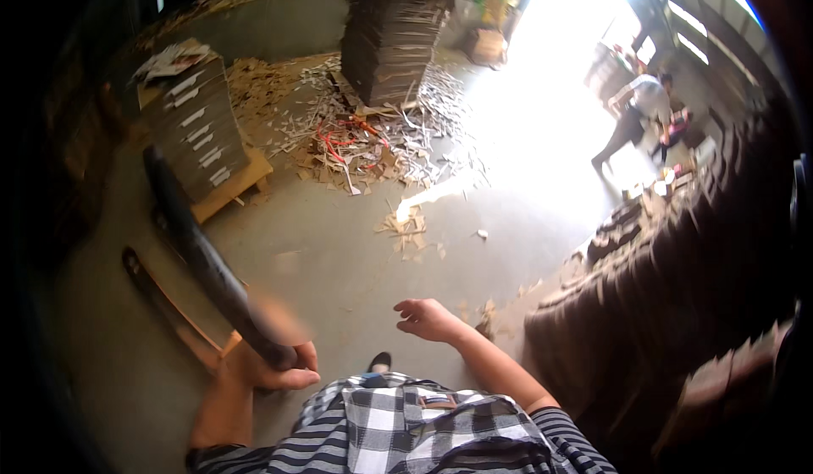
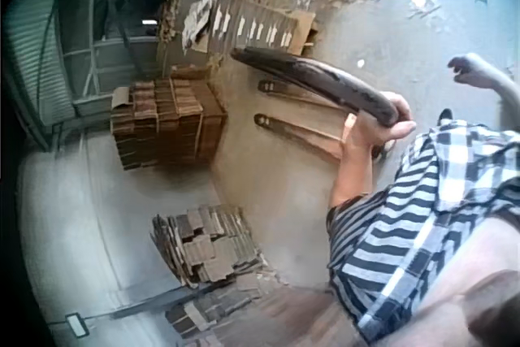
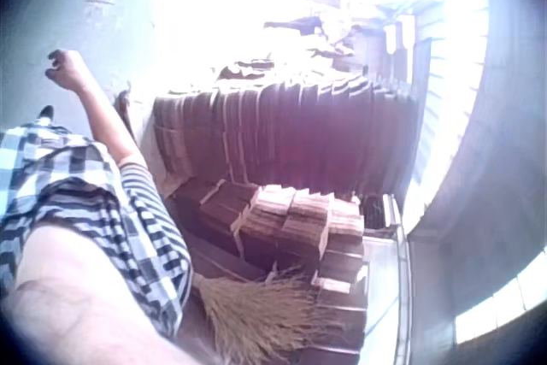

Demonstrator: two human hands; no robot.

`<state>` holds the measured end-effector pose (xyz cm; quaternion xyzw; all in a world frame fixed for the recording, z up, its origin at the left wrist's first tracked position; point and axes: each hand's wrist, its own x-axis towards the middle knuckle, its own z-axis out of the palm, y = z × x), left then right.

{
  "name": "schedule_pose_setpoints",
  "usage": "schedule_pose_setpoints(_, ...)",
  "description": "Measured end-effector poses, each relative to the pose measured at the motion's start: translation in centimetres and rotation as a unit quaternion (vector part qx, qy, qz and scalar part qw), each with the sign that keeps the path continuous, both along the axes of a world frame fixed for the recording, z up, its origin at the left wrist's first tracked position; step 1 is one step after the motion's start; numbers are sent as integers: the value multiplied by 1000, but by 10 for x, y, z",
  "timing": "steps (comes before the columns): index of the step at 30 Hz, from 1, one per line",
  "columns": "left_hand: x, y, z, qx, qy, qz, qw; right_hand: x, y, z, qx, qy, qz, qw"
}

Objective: The person operates a manual pallet jack to transport stacks of cardboard and flat materials across a warehouse floor. They navigate around debris and other workers, repositioning the loaded pallets to different locations within the facility.

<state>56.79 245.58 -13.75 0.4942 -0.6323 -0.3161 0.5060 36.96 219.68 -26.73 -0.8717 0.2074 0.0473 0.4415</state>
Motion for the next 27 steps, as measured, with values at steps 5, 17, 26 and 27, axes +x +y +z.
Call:
schedule_pose_setpoints(5, -7, -91, -15, 76, 97, 115, 986, 92, -111, 55, -6, -14, 70, 997)
schedule_pose_setpoints(17, -105, -232, 0, 70, 128, 742, 654, 378, -137, 183, -117, -587, 588, 544)
schedule_pose_setpoints(26, -199, -383, -70, 239, -83, 807, 533, 295, -307, 107, -101, -464, 755, 452)
schedule_pose_setpoints(27, -207, -397, -72, 236, -89, 817, 519, 286, -323, 102, -112, -453, 763, 447)
